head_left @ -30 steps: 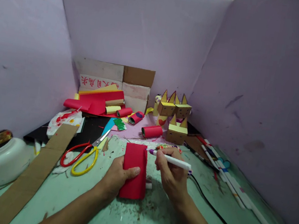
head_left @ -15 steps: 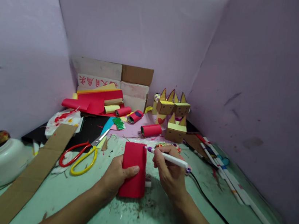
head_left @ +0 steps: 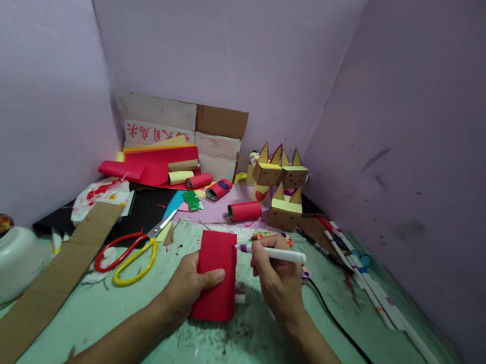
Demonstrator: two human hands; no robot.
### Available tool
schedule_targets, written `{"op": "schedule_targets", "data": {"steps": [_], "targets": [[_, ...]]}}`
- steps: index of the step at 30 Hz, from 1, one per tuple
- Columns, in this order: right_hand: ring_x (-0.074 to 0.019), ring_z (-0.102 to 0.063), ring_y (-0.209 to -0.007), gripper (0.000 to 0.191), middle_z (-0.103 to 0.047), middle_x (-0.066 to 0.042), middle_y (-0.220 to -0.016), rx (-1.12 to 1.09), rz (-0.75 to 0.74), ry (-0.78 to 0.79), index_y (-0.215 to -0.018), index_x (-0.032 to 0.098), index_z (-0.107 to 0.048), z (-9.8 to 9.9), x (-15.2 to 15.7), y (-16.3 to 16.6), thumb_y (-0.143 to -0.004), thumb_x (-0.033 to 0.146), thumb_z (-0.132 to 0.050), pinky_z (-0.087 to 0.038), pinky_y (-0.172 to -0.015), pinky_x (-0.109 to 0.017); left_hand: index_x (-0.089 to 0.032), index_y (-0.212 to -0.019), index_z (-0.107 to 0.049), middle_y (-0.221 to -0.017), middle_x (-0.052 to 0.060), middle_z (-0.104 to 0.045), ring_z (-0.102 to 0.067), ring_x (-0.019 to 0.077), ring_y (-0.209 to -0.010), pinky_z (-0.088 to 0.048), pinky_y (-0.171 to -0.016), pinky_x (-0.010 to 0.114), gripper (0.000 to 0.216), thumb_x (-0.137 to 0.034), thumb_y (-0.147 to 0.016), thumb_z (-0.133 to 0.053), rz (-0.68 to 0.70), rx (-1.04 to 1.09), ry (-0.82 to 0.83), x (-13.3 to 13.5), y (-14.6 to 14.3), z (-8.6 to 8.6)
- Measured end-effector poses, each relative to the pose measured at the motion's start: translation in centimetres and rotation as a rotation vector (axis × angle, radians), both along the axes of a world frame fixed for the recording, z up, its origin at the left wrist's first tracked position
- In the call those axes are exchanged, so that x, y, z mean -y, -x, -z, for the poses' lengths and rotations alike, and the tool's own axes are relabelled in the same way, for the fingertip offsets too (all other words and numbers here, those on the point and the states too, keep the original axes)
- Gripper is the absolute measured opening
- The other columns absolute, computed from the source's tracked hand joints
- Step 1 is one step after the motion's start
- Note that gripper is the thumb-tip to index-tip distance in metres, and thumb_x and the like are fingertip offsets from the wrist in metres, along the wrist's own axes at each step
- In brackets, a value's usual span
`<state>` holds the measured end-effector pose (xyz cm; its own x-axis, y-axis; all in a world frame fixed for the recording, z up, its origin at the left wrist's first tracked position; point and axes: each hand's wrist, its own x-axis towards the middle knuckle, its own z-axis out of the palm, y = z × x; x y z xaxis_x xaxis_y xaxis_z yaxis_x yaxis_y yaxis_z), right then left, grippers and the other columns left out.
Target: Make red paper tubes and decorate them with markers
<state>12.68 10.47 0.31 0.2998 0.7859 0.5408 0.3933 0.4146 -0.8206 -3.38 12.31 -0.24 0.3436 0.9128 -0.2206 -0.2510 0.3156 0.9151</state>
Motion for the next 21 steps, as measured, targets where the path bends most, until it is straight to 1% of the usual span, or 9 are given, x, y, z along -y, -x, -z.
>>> {"op": "schedule_targets", "data": {"steps": [4,12,17,21], "targets": [[-0.0131,-0.052,-0.050,0.021,-0.054,0.003,-0.057,0.018,0.016,-0.032,-0.073,0.022,-0.054,-0.07,-0.17,-0.08,-0.091,0.033,-0.053,-0.040,-0.049,-0.026,-0.010,-0.091,-0.064,-0.072,0.006,-0.072,-0.063,0.0181,-0.060,-0.054,-0.055,0.030,0.058,-0.038,-0.048,-0.091,0.011,-0.027,0.009,-0.08,0.07,-0.02],[-0.0126,-0.054,-0.053,0.016,-0.058,0.003,-0.062,-0.029,-0.083,-0.073,-0.080,0.021,-0.057,0.11,0.09,0.16,-0.092,0.030,-0.055,-0.042,-0.050,-0.025,-0.010,-0.091,-0.064,-0.069,0.004,-0.071,-0.063,0.0161,-0.058,-0.053,-0.054,0.027,0.059,-0.037,-0.047,-0.092,0.005,-0.011,0.004,-0.06,0.05,-0.03],[-0.0123,-0.053,-0.049,0.018,-0.056,0.005,-0.056,-0.154,-0.001,-0.110,-0.078,0.021,-0.055,0.03,0.12,-0.04,-0.093,0.031,-0.055,-0.042,-0.050,-0.026,-0.011,-0.089,-0.064,-0.069,0.005,-0.073,-0.066,0.0182,-0.058,-0.055,-0.053,0.027,0.055,-0.033,-0.048,-0.093,0.025,0.064,0.038,0.05,-0.07,-0.51],[-0.0122,-0.052,-0.047,0.019,-0.056,0.005,-0.054,-0.192,0.000,-0.113,-0.078,0.021,-0.055,0.14,0.03,-0.04,-0.093,0.033,-0.056,-0.042,-0.049,-0.026,-0.011,-0.089,-0.065,-0.071,0.005,-0.074,-0.068,0.0196,-0.060,-0.057,-0.055,0.029,0.049,-0.032,-0.053,-0.091,0.044,0.079,0.030,0.10,-0.13,-0.61]]}}
